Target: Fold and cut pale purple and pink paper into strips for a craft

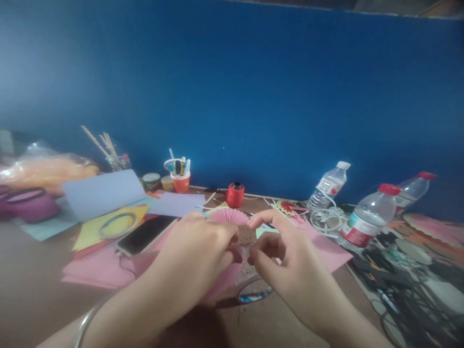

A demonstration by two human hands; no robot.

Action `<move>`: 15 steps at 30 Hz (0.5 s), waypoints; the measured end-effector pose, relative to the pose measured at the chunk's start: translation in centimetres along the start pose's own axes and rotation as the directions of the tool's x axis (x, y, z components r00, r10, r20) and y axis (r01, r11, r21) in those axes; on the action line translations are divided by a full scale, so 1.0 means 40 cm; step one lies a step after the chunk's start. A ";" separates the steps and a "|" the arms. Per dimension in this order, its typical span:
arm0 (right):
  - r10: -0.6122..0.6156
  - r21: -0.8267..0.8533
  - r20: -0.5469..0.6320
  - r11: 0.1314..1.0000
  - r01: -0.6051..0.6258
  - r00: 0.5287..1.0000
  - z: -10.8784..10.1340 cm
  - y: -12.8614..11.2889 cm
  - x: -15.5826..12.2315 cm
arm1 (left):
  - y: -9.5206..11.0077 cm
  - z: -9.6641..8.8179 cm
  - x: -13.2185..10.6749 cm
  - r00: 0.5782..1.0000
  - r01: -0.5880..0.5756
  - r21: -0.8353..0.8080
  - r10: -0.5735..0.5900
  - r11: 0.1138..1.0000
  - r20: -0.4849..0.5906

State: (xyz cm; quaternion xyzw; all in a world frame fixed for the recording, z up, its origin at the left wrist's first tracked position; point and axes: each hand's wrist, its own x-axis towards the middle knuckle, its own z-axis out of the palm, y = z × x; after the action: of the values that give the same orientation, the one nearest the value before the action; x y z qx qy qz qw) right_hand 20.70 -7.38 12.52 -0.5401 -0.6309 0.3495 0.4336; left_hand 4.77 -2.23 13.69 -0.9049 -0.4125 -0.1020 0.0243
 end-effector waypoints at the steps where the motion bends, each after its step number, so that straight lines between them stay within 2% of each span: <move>1: -0.012 -0.030 -0.011 0.999 0.012 1.000 -0.001 0.002 0.000 | -0.006 -0.003 -0.001 1.000 0.005 -0.030 -0.005 1.000 0.007; 5: -0.061 -0.069 0.003 0.996 0.061 0.998 -0.003 0.003 0.000 | -0.030 -0.004 -0.006 0.998 0.042 -0.235 -0.031 0.971 0.049; 8: -0.087 -0.091 0.002 0.992 0.087 0.996 -0.005 0.000 -0.001 | -0.035 -0.016 -0.005 0.989 0.106 -0.394 -0.057 0.913 0.134; 15: -0.187 -0.154 0.015 0.970 0.187 0.982 -0.015 -0.004 -0.001 | -0.018 -0.083 0.005 0.930 0.256 -0.481 -0.078 0.839 0.359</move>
State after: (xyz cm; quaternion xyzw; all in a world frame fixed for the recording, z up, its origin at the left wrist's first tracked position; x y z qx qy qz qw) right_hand 21.19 -7.47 12.86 -0.5102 -0.7042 0.2573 0.4214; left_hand 3.82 -2.03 16.96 -0.8417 -0.4460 -0.0608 -0.2982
